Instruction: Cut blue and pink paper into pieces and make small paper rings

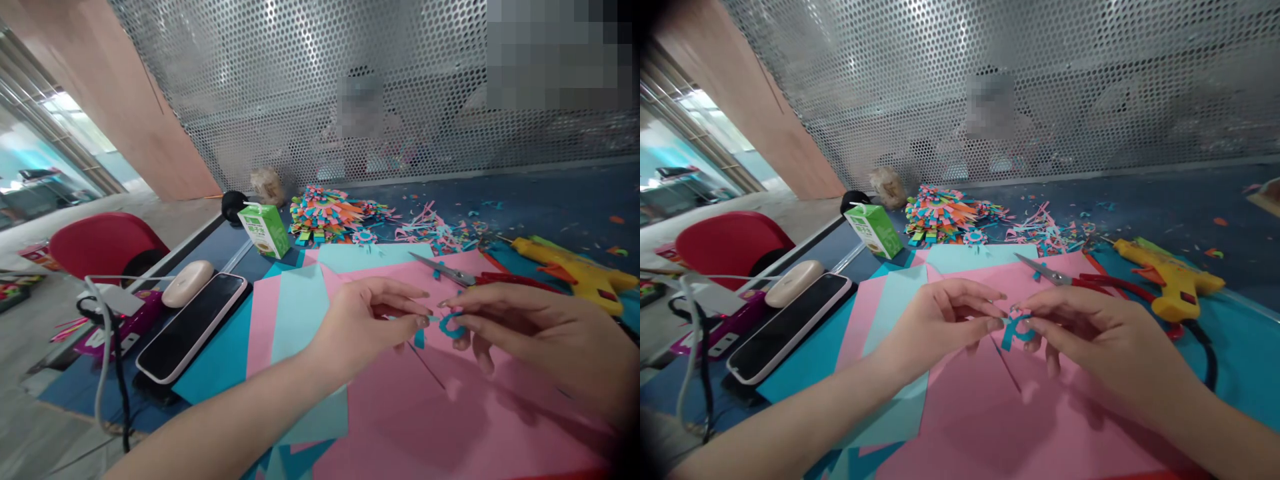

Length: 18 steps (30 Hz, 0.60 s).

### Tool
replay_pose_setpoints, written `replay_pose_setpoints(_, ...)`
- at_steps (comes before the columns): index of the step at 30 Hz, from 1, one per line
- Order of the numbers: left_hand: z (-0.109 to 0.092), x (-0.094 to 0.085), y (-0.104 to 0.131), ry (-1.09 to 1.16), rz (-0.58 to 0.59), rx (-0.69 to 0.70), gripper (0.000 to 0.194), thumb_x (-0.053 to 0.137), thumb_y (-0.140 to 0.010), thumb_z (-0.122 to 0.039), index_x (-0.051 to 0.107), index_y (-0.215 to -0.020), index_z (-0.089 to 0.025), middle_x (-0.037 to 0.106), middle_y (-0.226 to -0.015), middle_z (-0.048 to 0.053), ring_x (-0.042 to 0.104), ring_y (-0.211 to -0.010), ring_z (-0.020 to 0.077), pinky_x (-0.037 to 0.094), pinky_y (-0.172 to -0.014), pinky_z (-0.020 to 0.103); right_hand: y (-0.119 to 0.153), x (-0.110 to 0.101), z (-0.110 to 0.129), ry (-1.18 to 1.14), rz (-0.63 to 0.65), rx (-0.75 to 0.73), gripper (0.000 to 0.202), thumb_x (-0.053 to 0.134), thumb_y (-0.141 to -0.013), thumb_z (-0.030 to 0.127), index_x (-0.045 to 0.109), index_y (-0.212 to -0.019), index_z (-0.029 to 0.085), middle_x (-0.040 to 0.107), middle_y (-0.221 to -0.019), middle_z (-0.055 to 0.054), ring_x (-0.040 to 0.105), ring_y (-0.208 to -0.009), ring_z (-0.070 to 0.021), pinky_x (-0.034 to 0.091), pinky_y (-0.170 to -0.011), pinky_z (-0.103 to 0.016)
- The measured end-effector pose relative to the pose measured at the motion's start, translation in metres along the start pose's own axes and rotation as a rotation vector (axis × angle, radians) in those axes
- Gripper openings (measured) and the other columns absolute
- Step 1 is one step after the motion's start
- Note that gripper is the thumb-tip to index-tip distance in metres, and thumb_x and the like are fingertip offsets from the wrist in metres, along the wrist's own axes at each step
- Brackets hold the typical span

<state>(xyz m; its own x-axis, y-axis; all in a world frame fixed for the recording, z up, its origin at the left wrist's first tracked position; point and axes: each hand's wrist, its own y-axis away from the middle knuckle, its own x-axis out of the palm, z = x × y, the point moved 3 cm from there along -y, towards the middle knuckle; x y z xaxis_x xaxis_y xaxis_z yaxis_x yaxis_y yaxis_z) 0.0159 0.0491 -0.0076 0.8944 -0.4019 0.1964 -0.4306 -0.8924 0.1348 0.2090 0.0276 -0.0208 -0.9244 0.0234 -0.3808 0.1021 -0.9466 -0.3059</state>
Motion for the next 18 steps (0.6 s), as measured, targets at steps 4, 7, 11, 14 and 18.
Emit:
replay_pose_setpoints(4, 0.002, 0.001, 0.001, 0.014, 0.01, -0.029, 0.019, 0.075, -0.071, -0.008, 0.072, -0.09, -0.011, 0.074, -0.079, 0.006, 0.057, -0.05, 0.0062, 0.047, -0.044, 0.016, 0.005, 0.002, -0.007, -0.04, -0.022, 0.05, 0.012, 0.077, -0.078, 0.042, 0.077, -0.089, 0.039, 0.074, -0.062, 0.005, 0.064, -0.041, -0.0149, 0.051, -0.036, -0.02)
replay_pose_setpoints(7, 0.003, 0.001, 0.001, 0.04, 0.031, -0.063, 0.025, 0.081, -0.068, -0.011, 0.072, -0.091, -0.01, 0.074, -0.08, 0.007, 0.058, -0.051, 0.0063, 0.048, -0.045, 0.016, 0.004, 0.004, -0.002, -0.019, -0.047, 0.03, 0.011, 0.076, -0.076, 0.035, 0.078, -0.085, 0.041, 0.072, -0.059, 0.006, 0.061, -0.038, -0.0145, 0.05, -0.035, -0.021)
replay_pose_setpoints(11, 0.005, 0.001, 0.0, 0.078, 0.052, -0.087, 0.03, 0.084, -0.064, -0.014, 0.071, -0.091, -0.009, 0.073, -0.079, 0.006, 0.059, -0.051, 0.0066, 0.048, -0.044, 0.016, 0.002, 0.005, 0.007, -0.006, -0.049, 0.003, 0.015, 0.074, -0.074, 0.03, 0.078, -0.081, 0.043, 0.071, -0.06, 0.008, 0.06, -0.037, -0.0133, 0.054, -0.039, -0.021)
replay_pose_setpoints(14, 0.005, 0.001, -0.001, 0.106, 0.051, -0.084, 0.036, 0.086, -0.061, -0.013, 0.071, -0.094, -0.01, 0.073, -0.079, 0.005, 0.06, -0.052, 0.0068, 0.048, -0.044, 0.015, 0.004, 0.005, 0.005, -0.01, -0.04, 0.023, 0.014, 0.075, -0.076, 0.03, 0.078, -0.083, 0.043, 0.072, -0.063, 0.008, 0.062, -0.039, -0.0135, 0.054, -0.04, -0.021)
replay_pose_setpoints(18, 0.003, 0.0, 0.0, 0.117, 0.044, -0.083, 0.045, 0.088, -0.058, -0.014, 0.07, -0.099, -0.012, 0.073, -0.085, 0.004, 0.061, -0.054, 0.0077, 0.05, -0.044, 0.017, 0.007, 0.005, -0.006, -0.067, 0.019, 0.08, 0.012, 0.074, -0.08, 0.032, 0.076, -0.088, 0.041, 0.074, -0.065, 0.006, 0.065, -0.043, -0.0155, 0.056, -0.041, -0.022)
